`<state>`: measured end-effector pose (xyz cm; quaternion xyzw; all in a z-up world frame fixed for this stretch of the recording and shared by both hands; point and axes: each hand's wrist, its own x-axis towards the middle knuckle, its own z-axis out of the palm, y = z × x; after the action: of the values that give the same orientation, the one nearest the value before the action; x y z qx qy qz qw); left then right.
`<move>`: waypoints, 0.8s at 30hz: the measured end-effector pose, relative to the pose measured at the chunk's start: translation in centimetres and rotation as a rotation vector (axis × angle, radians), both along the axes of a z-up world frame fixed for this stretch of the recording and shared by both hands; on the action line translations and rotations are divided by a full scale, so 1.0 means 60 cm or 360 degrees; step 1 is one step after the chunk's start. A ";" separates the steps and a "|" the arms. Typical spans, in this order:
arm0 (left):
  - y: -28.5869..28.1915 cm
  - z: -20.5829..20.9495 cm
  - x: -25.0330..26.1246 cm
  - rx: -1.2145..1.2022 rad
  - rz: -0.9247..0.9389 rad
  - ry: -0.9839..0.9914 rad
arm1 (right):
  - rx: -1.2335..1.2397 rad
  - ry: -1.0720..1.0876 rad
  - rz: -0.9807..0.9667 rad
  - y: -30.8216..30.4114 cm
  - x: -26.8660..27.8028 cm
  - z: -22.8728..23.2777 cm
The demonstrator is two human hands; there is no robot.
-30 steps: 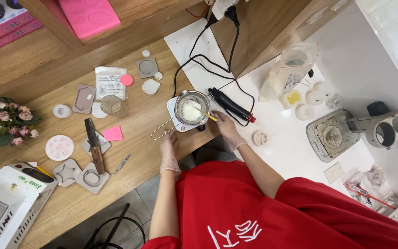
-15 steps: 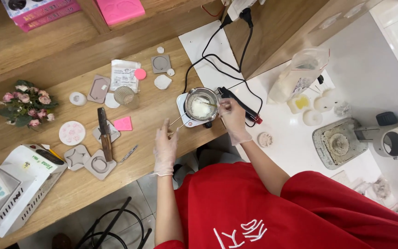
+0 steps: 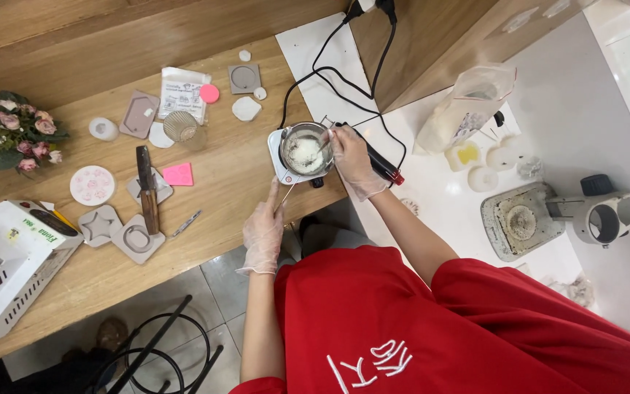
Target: Preparing and melting wax flakes in a pot on an electric stove for candle making.
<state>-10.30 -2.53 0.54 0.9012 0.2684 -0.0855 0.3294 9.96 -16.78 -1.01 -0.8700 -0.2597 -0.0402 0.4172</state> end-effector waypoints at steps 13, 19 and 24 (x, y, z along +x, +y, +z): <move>-0.009 -0.005 -0.011 0.0032 0.0090 -0.0027 | 0.0582 0.0578 -0.0207 0.020 0.015 -0.040; -0.003 -0.014 -0.010 0.0011 0.0077 0.0005 | 0.0359 0.0356 -0.0175 0.016 0.020 -0.014; -0.005 0.012 -0.006 -0.0007 0.0083 0.0083 | 0.0321 0.0380 -0.0020 0.027 0.002 -0.018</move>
<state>-10.65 -2.82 1.24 0.8906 0.3001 -0.1010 0.3264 10.11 -15.16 -2.09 -0.8240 -0.1975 0.0349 0.5300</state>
